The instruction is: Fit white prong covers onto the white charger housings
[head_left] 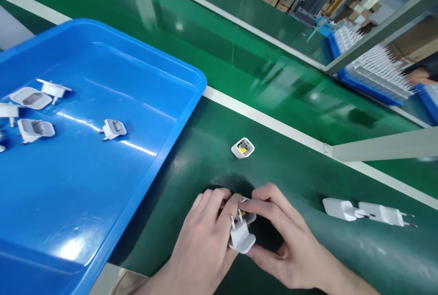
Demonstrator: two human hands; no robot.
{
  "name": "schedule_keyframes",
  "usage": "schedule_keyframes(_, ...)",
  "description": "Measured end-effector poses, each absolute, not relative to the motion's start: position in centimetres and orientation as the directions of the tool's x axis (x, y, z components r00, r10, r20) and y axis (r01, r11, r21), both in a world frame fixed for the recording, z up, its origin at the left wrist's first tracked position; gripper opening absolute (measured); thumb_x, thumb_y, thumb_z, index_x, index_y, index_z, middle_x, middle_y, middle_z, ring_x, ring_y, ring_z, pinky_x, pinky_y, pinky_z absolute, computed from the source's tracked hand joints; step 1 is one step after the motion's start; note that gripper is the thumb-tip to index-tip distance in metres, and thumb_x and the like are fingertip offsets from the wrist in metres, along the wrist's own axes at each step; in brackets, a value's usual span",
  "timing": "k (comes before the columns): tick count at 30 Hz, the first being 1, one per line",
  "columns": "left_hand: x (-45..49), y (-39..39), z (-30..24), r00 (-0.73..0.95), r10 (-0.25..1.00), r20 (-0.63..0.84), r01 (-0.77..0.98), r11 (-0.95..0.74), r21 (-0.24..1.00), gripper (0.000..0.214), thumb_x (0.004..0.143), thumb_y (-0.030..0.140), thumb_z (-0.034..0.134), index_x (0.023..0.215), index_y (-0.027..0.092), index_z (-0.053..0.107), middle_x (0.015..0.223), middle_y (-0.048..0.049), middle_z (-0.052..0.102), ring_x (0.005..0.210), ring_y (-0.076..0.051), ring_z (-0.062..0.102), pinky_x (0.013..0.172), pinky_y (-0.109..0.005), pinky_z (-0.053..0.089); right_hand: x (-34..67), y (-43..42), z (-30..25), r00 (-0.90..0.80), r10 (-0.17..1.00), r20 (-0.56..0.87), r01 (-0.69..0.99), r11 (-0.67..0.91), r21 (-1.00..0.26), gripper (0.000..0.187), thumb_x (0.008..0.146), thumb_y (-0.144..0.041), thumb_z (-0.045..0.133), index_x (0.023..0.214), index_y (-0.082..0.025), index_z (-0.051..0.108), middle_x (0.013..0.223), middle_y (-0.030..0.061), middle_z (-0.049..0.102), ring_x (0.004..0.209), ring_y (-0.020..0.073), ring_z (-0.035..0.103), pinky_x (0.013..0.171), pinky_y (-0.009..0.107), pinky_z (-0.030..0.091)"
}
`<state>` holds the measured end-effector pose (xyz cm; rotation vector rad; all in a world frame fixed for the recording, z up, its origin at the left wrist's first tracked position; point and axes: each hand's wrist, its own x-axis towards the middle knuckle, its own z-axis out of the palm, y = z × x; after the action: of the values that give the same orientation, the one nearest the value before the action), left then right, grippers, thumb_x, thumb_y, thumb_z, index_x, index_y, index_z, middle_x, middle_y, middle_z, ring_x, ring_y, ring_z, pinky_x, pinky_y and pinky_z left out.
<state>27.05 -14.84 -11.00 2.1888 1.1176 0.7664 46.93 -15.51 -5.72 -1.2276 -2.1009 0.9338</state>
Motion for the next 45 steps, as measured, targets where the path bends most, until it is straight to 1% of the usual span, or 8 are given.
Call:
schedule_keyframes(6, 27.0, -14.8, -11.0, 0.486, 0.855, 0.182, 0.549, -0.461, 0.697, 0.045, 0.088, 0.011, 0.054, 0.131, 0.022, 0.055, 0.116, -0.0093, 0.062, 0.093, -0.026, 0.061, 0.078, -0.041, 0.055, 48.1, -15.1, -6.1, -0.365, 0.931, -0.029, 0.189, 0.043, -0.981, 0.056, 0.101, -0.060, 0.058, 0.148, -0.028, 0.057, 0.104, 0.0070, 0.052, 0.091, 0.0205, 0.056, 0.080, 0.032, 0.056)
schedule_keyframes(15, 27.0, -14.6, -12.0, 0.518, 0.823, 0.234, 0.542, -0.527, 0.654, 0.049, 0.077, 0.010, 0.056, 0.124, 0.022, 0.058, 0.114, -0.0097, 0.063, 0.089, -0.026, 0.060, 0.074, -0.038, 0.053, 48.1, -14.9, -6.2, -0.276, 0.943, -0.188, -0.125, -0.229, -0.965, 0.056, 0.089, -0.066, 0.068, 0.134, -0.033, 0.070, 0.099, 0.0070, 0.050, 0.086, 0.0205, 0.054, 0.082, 0.037, 0.056)
schedule_keyframes(18, 27.0, -14.5, -11.9, 0.523, 0.816, 0.245, 0.532, -0.537, 0.655, 0.049, 0.078, 0.010, 0.056, 0.126, 0.021, 0.058, 0.114, -0.0096, 0.064, 0.089, -0.026, 0.061, 0.074, -0.038, 0.054, 48.0, -15.1, -6.1, -0.283, 0.948, -0.146, -0.072, -0.173, -0.982, 0.057, 0.093, -0.067, 0.062, 0.134, -0.029, 0.069, 0.096, 0.0062, 0.049, 0.081, 0.0197, 0.053, 0.075, 0.034, 0.056)
schedule_keyframes(21, 27.0, -14.3, -11.6, 0.512, 0.820, 0.255, 0.524, -0.533, 0.664, 0.047, 0.084, 0.008, 0.053, 0.129, 0.021, 0.057, 0.113, -0.0092, 0.064, 0.089, -0.025, 0.061, 0.074, -0.038, 0.054, 47.5, -15.5, -5.8, -0.257, 0.965, -0.051, 0.223, 0.008, -0.975, 0.038, 0.100, -0.052, 0.063, 0.129, -0.028, 0.064, 0.100, 0.0057, 0.054, 0.086, 0.0191, 0.056, 0.077, 0.030, 0.056)
schedule_keyframes(25, 27.0, -14.4, -11.5, 0.487, 0.847, 0.214, 0.482, -0.465, 0.742, 0.042, 0.089, 0.007, 0.054, 0.128, 0.022, 0.057, 0.112, -0.0073, 0.064, 0.092, -0.024, 0.062, 0.078, -0.038, 0.054, 46.5, -16.1, -5.0, -0.371, 0.929, -0.001, 0.631, 0.252, -0.733, 0.019, 0.100, -0.027, 0.069, 0.118, -0.024, 0.063, 0.110, 0.0070, 0.058, 0.101, 0.0206, 0.059, 0.089, 0.031, 0.056)
schedule_keyframes(30, 26.8, -14.6, -11.6, 0.495, 0.856, 0.149, 0.452, -0.400, 0.797, 0.046, 0.089, 0.007, 0.058, 0.131, 0.025, 0.056, 0.119, -0.0063, 0.062, 0.099, -0.024, 0.060, 0.085, -0.040, 0.054, 46.4, -16.1, -4.3, -0.504, 0.863, 0.031, 0.635, 0.395, -0.664, 0.015, 0.102, -0.019, 0.062, 0.116, -0.022, 0.065, 0.103, 0.0067, 0.059, 0.091, 0.0190, 0.058, 0.079, 0.030, 0.056)
schedule_keyframes(35, 26.8, -14.5, -11.2, 0.479, 0.860, 0.175, 0.440, -0.408, 0.800, 0.033, 0.096, 0.012, 0.055, 0.127, 0.024, 0.058, 0.118, -0.0068, 0.063, 0.102, -0.024, 0.061, 0.087, -0.040, 0.054, 47.3, -15.5, -4.3, -0.419, 0.887, 0.193, 0.639, 0.440, -0.631, 0.019, 0.102, -0.014, 0.062, 0.120, -0.020, 0.063, 0.100, 0.0070, 0.060, 0.085, 0.0183, 0.057, 0.071, 0.032, 0.053)
schedule_keyframes(45, 27.2, -14.4, -11.1, 0.463, 0.858, 0.223, 0.433, -0.438, 0.788, 0.030, 0.095, 0.009, 0.055, 0.122, 0.022, 0.060, 0.113, -0.0057, 0.067, 0.099, -0.023, 0.063, 0.087, -0.040, 0.054, 46.5, -15.9, -4.7, -0.472, 0.865, 0.171, 0.739, 0.493, -0.460, 0.019, 0.102, -0.007, 0.055, 0.115, -0.018, 0.064, 0.097, 0.0063, 0.069, 0.080, 0.0194, 0.057, 0.071, 0.035, 0.050)
